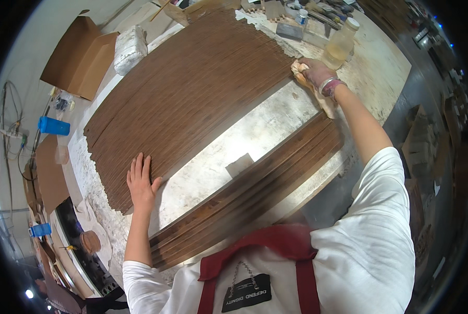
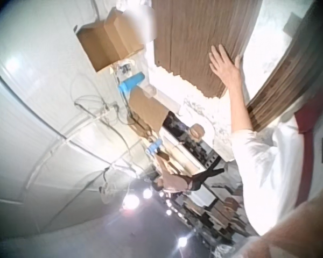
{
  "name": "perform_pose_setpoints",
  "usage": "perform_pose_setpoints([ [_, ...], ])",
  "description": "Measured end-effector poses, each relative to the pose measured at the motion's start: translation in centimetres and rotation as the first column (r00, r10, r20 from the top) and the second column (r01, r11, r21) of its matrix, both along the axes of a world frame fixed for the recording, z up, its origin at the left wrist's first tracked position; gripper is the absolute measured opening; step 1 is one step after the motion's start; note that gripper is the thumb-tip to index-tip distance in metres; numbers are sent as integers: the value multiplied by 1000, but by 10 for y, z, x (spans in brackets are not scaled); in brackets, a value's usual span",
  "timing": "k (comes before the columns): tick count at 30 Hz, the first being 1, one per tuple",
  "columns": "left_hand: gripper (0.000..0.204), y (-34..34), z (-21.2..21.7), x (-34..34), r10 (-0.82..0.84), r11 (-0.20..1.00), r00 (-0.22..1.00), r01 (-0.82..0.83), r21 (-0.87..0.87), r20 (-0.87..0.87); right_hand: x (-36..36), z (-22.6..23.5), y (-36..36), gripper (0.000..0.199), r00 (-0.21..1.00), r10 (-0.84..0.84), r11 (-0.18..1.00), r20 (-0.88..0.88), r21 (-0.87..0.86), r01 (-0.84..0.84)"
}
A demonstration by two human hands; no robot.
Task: The person wipes wood panels with a cloth and a liquid from a bottle, handling the panels and moving them on the workbench.
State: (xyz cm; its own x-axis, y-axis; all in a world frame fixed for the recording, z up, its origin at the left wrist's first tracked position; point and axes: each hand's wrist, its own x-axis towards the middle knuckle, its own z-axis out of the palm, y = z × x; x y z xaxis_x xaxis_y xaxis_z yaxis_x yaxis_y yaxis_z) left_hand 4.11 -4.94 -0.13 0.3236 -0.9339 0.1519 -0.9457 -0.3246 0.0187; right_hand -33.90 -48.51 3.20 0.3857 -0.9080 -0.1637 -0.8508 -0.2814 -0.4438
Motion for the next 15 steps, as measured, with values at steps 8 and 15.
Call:
perform_pose_setpoints([
  [8,69,2,-7,3,9,1000,1000,-9,-29,-11,-51,12,-48,37,996,-22,891,86,-450,59],
  [15,67,3,-4,0,28,999,1000,-28,-44,1,-88,-9,-25,42,972,27,897,-232,-423,-126],
])
